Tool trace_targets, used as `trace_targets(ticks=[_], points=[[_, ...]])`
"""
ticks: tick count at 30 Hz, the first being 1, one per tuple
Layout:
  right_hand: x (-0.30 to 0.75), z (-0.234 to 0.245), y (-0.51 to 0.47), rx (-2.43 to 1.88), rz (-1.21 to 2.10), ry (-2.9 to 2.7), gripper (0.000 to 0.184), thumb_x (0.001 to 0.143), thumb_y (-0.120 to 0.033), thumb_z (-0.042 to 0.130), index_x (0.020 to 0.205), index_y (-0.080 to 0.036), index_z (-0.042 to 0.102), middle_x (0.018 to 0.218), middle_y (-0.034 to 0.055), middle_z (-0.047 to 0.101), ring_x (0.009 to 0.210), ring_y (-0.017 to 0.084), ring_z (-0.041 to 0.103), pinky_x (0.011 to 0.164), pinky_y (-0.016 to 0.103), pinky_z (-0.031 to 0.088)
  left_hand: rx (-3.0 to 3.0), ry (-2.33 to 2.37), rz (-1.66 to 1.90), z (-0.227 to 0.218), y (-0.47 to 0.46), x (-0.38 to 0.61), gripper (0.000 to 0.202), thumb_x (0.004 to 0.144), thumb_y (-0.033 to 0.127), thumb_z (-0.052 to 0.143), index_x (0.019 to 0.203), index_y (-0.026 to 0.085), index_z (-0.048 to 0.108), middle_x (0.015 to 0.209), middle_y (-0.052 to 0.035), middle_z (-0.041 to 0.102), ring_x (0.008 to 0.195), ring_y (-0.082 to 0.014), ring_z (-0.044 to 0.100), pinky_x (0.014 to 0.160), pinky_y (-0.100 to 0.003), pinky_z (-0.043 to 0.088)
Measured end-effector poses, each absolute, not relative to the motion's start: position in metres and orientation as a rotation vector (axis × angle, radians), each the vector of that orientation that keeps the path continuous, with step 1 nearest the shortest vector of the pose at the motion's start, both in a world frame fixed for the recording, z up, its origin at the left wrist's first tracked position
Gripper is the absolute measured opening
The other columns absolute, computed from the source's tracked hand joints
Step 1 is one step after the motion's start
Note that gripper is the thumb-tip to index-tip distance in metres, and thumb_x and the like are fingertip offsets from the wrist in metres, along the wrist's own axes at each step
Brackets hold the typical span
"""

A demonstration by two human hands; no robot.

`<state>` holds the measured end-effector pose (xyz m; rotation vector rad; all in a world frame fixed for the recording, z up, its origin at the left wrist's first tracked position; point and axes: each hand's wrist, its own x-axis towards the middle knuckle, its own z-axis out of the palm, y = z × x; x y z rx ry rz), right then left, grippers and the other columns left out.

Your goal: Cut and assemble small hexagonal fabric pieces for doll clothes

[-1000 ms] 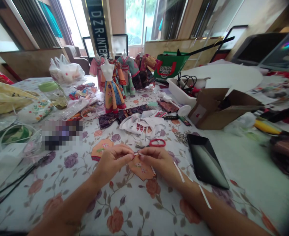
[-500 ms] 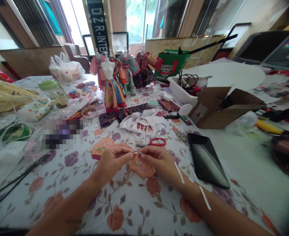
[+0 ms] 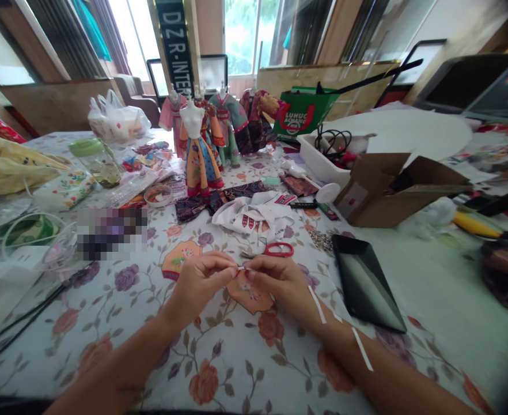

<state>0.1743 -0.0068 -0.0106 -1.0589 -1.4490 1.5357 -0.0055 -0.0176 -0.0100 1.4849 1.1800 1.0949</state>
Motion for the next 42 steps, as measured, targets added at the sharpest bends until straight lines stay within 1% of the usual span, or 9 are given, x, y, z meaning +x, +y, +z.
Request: trace_targets(ticks=[5,13,20,25,29,35,42], points=[[0.1741,-0.0105,-0.0065,-1.071,1.504,-1.481,0.017,0.073,-0.033,0.065,0.075,-0.016,0.069,0.069,0.0012,0.064,0.063,0.014,0.055,0.060,0.025,0.041,1.535,1.212,1.099,-0.0092,-0.0191,-0.0054,0.013,0.077,0.026,0.066,0.073,0.017,0.073,0.085,-0.0066,0.069,0.081,-0.0187,0.064,0.076,-0.029,0.050],[0.1747,-0.0143,-0.0069,-1.053,1.466,-1.516,0.015,0.075,-0.032,0.063,0.076,-0.017,0.068,0.068,0.0007,0.063,0.061,0.013,0.053,0.056,0.023,0.040,1.540,1.212,1.123,-0.0104,-0.0197,-0.0047,0.012,0.077,0.024,0.065,0.072,0.017,0.073,0.084,-0.0063,0.070,0.080,-0.0182,0.064,0.075,-0.029,0.051],[0.1755,-0.0110,-0.0079,-1.050,1.403,-1.591,0.019,0.078,-0.034,0.061,0.076,-0.016,0.068,0.067,0.0015,0.062,0.062,0.014,0.053,0.056,0.024,0.038,1.548,1.228,1.137,-0.0066,-0.0212,-0.0030,0.010,0.076,0.021,0.065,0.070,0.017,0.073,0.082,-0.0056,0.070,0.078,-0.0170,0.064,0.074,-0.027,0.051],[0.1761,-0.0090,-0.0088,-1.043,1.303,-1.661,0.016,0.077,-0.030,0.059,0.077,-0.017,0.068,0.068,0.0016,0.062,0.063,0.015,0.053,0.058,0.025,0.039,1.567,1.238,1.161,-0.0057,-0.0218,-0.0024,0.010,0.076,0.020,0.065,0.070,0.018,0.073,0.083,-0.0052,0.071,0.081,-0.0179,0.065,0.076,-0.028,0.051],[0.1755,-0.0095,-0.0089,-1.050,1.309,-1.659,0.016,0.078,-0.031,0.059,0.077,-0.017,0.067,0.068,0.0019,0.064,0.063,0.015,0.054,0.057,0.024,0.039,1.586,1.249,1.160,-0.0057,-0.0226,-0.0015,0.010,0.075,0.020,0.065,0.070,0.018,0.073,0.082,-0.0050,0.071,0.079,-0.0179,0.065,0.076,-0.028,0.051],[0.1751,-0.0141,-0.0078,-1.058,1.285,-1.667,0.017,0.080,-0.032,0.060,0.076,-0.017,0.067,0.068,0.0019,0.063,0.064,0.015,0.054,0.058,0.025,0.039,1.584,1.243,1.157,-0.0051,-0.0236,-0.0012,0.010,0.075,0.019,0.064,0.070,0.017,0.073,0.082,-0.0052,0.071,0.080,-0.0171,0.065,0.077,-0.027,0.051],[0.1747,-0.0149,-0.0078,-1.048,1.256,-1.678,0.019,0.082,-0.033,0.061,0.073,-0.017,0.066,0.065,0.0014,0.060,0.062,0.014,0.052,0.056,0.025,0.038,1.575,1.219,1.144,-0.0049,-0.0245,-0.0002,0.011,0.076,0.018,0.064,0.069,0.016,0.072,0.082,-0.0060,0.070,0.079,-0.0175,0.065,0.075,-0.028,0.050]])
